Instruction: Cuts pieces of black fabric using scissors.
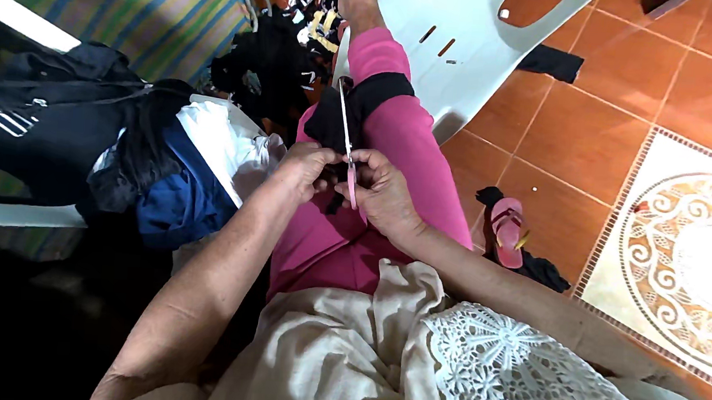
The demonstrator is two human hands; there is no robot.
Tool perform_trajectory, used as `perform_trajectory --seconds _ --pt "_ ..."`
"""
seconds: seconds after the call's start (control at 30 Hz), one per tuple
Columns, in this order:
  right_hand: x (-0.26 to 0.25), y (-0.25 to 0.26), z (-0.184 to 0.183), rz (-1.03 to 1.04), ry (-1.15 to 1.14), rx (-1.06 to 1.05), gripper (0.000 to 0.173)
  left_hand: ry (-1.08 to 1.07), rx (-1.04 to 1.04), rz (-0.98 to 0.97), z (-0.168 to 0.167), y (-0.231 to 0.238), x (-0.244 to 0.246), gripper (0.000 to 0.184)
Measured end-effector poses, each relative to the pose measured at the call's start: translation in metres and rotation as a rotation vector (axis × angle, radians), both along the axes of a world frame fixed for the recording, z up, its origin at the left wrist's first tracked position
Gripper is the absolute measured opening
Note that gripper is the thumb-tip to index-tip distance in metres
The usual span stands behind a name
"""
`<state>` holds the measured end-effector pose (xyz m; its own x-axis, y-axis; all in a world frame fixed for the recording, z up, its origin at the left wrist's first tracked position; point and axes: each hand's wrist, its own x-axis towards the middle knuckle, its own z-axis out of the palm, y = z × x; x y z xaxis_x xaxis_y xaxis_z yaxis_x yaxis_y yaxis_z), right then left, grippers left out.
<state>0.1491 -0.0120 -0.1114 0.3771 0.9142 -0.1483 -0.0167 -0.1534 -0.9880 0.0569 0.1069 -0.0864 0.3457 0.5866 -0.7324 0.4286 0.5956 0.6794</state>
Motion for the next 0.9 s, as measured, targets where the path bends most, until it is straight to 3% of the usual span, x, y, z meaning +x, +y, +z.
perform_trajectory --seconds 0.13,0.37,0.43,0.6,0.7,0.9 --pt "-0.008 0.004 -0.004 0.037 -0.128 0.024 0.036 -0.022 -0.027 0.073 0.009 0.001 -0.011 0.009" --pt "-0.005 0.002 -0.006 0.086 -0.241 -0.008 0.04 -0.112 -0.097 0.282 0.008 -0.006 -0.007 0.03" --pt "-0.002 -0.004 0.0 0.145 -0.188 -0.077 0.04 -0.163 -0.095 0.321 0.005 -0.01 -0.008 0.034" --pt "0.015 -0.029 0.028 0.262 0.191 -0.239 0.026 -0.17 -0.003 0.362 0.005 -0.017 -0.016 0.011" --pt "0.022 -0.047 0.039 0.264 0.414 -0.295 0.019 -0.152 0.026 0.372 0.008 -0.02 -0.016 0.01" --pt "0.03 -0.06 0.036 0.339 0.509 -0.329 0.019 -0.066 0.117 0.296 0.01 -0.023 -0.015 0.018"
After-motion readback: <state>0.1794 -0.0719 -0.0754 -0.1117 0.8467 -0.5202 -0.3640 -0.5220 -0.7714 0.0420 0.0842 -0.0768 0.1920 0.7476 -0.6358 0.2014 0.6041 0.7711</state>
